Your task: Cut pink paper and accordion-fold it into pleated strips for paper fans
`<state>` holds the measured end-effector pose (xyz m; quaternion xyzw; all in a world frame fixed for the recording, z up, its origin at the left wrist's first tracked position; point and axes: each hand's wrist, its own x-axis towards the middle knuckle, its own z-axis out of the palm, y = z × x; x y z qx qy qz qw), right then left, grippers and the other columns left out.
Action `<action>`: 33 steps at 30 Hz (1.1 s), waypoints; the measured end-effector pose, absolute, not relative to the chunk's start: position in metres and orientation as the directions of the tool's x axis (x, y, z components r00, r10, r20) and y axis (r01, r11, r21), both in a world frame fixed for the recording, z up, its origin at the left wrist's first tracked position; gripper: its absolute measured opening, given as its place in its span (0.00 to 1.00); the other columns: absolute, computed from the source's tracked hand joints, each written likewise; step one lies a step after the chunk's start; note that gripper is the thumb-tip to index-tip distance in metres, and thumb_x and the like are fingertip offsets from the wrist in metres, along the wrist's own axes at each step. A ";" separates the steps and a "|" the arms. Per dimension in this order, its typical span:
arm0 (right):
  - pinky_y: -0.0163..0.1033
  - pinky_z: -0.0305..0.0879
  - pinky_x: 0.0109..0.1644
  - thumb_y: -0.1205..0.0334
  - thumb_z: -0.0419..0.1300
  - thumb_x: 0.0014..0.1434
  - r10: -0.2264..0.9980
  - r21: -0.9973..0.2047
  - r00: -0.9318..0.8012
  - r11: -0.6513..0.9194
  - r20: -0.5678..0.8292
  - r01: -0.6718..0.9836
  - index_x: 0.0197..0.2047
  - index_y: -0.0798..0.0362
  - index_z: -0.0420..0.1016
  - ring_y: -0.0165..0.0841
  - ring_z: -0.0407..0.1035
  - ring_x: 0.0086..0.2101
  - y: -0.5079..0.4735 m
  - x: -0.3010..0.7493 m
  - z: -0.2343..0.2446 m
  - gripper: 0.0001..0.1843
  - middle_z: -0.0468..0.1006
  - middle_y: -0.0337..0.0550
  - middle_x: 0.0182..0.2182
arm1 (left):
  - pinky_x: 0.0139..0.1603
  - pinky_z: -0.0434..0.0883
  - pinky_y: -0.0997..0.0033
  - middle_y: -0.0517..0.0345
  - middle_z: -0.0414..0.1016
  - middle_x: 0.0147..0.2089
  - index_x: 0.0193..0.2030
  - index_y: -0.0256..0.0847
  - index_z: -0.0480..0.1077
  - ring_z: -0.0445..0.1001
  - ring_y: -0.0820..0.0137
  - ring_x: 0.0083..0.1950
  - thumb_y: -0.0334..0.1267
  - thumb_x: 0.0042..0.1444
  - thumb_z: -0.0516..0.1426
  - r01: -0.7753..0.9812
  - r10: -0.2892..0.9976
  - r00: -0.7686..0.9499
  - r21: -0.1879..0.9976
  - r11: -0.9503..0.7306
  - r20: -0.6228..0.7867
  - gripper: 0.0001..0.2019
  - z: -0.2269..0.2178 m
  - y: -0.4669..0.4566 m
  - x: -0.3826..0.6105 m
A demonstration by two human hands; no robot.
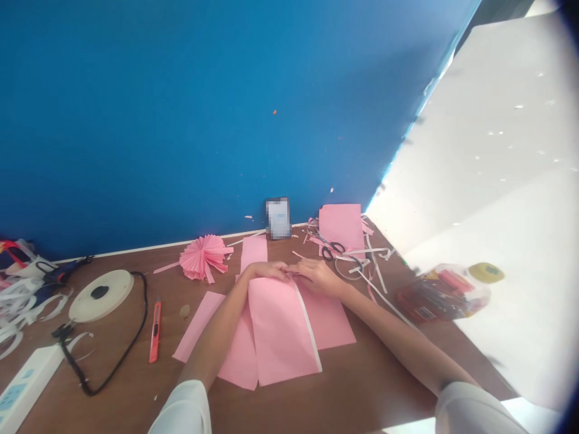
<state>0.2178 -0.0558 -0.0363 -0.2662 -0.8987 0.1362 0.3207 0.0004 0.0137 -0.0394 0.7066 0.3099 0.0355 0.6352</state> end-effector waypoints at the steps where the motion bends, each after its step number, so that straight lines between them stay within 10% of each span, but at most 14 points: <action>1: 0.54 0.62 0.61 0.68 0.49 0.66 0.542 -0.389 -0.665 0.838 0.514 0.383 0.59 0.45 0.68 0.32 0.72 0.38 -0.056 0.218 -0.035 0.20 0.78 0.40 0.37 | 0.34 0.66 0.72 0.61 0.73 0.29 0.36 0.38 0.76 0.70 0.70 0.30 0.48 0.40 0.67 0.420 0.406 0.827 0.907 0.014 -0.389 0.19 -0.040 0.015 0.001; 12: 0.55 0.61 0.62 0.71 0.48 0.66 0.484 -0.316 -0.727 0.874 0.488 0.370 0.59 0.49 0.67 0.33 0.69 0.39 -0.057 0.217 -0.022 0.21 0.76 0.41 0.35 | 0.41 0.65 0.73 0.59 0.74 0.35 0.40 0.39 0.76 0.70 0.70 0.37 0.51 0.47 0.64 0.428 0.254 0.882 0.900 -0.083 -0.396 0.19 -0.048 0.022 0.005; 33: 0.52 0.66 0.54 0.76 0.47 0.61 0.480 -0.269 -0.713 0.877 0.512 0.398 0.61 0.50 0.66 0.35 0.66 0.40 -0.056 0.219 -0.026 0.27 0.73 0.42 0.33 | 0.39 0.64 0.74 0.60 0.74 0.35 0.39 0.38 0.77 0.68 0.72 0.35 0.50 0.45 0.66 0.423 0.364 0.855 0.903 -0.072 -0.371 0.19 -0.049 0.022 0.007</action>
